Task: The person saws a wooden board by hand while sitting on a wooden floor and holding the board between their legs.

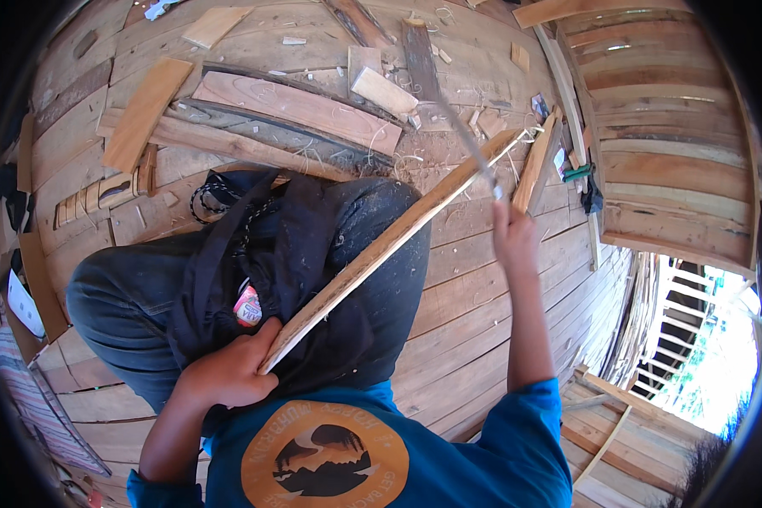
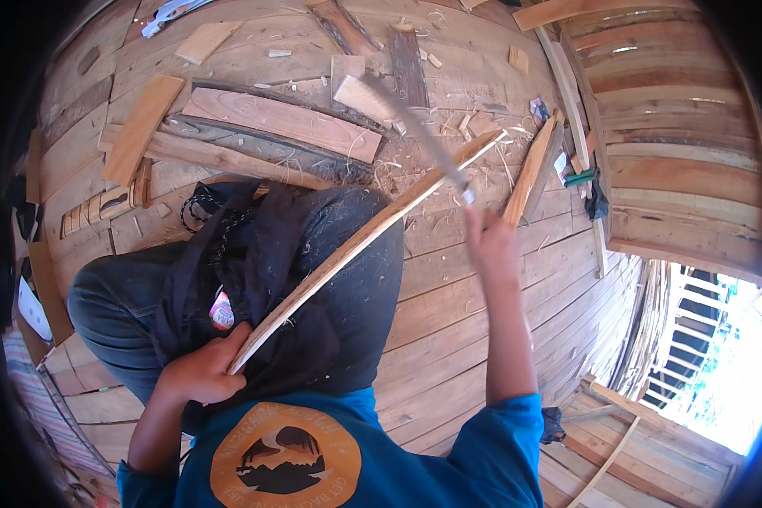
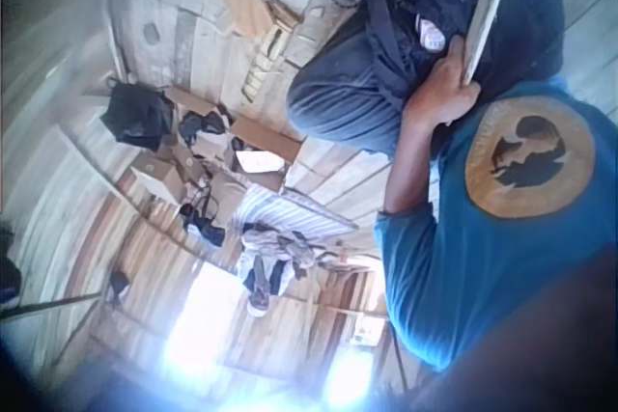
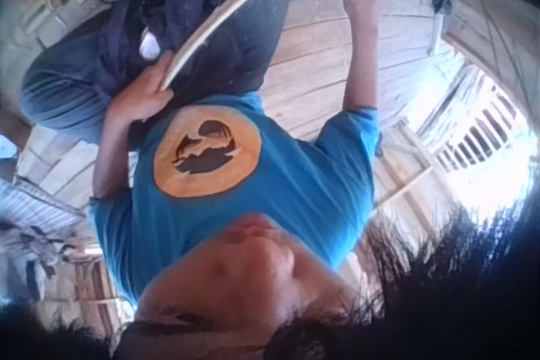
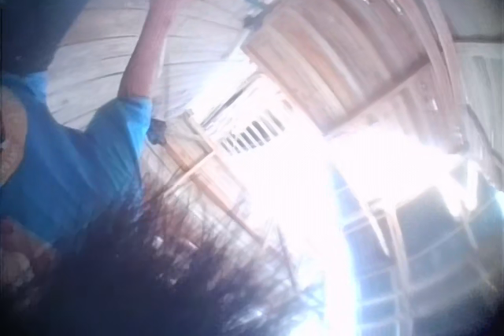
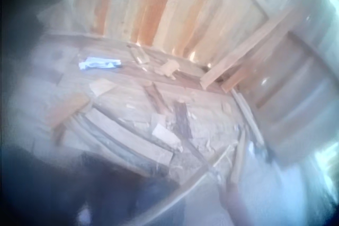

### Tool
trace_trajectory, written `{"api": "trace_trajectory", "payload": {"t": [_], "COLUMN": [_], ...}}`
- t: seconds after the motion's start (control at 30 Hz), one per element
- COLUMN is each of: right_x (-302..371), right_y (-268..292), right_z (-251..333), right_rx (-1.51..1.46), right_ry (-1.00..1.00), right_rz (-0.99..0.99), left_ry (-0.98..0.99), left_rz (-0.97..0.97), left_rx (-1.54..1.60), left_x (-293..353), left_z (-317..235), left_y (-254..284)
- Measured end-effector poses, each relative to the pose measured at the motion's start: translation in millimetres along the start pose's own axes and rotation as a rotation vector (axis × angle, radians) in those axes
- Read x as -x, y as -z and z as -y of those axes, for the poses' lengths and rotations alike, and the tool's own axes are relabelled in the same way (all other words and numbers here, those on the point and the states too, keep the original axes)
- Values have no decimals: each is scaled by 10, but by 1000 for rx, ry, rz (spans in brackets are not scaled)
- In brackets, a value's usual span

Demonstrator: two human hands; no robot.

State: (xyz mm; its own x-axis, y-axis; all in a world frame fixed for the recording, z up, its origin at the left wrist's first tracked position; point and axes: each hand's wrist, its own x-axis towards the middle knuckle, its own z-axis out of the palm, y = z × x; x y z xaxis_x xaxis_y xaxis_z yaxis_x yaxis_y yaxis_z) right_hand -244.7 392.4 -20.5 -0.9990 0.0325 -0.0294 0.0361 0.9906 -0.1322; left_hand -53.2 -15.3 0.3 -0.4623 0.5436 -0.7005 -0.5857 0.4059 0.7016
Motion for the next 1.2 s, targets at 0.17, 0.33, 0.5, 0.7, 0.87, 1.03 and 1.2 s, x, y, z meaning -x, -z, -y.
{"api": "trace_trajectory", "payload": {"t": [0.17, 0.33, 0.5, 0.7, 0.87, 1.03, 1.2], "right_x": [-405, -50, -407, -339, 418, 949, 991], "right_y": [236, -31, -9, 142, -222, -606, -368], "right_z": [-435, 104, -425, -1034, -222, 431, 1036], "right_rx": [155, -123, 44, -140, -446, -920, -920], "right_ry": [-243, -119, -387, -449, -340, -301, -126], "right_rz": [-117, 6, -104, -251, -198, -92, -9], "left_ry": [-52, -85, -120, -113, -53, 26, 29], "left_rz": [-42, -83, -125, -129, -5, 30, 204], "left_rx": [-86, -111, -138, -117, -9, 104, 628], "left_x": [-28, -50, 26, -48, -72, -34, -36], "left_z": [21, 97, 126, 206, 250, 209, 380], "left_y": [8, -79, -98, -120, -56, -9, 72]}}
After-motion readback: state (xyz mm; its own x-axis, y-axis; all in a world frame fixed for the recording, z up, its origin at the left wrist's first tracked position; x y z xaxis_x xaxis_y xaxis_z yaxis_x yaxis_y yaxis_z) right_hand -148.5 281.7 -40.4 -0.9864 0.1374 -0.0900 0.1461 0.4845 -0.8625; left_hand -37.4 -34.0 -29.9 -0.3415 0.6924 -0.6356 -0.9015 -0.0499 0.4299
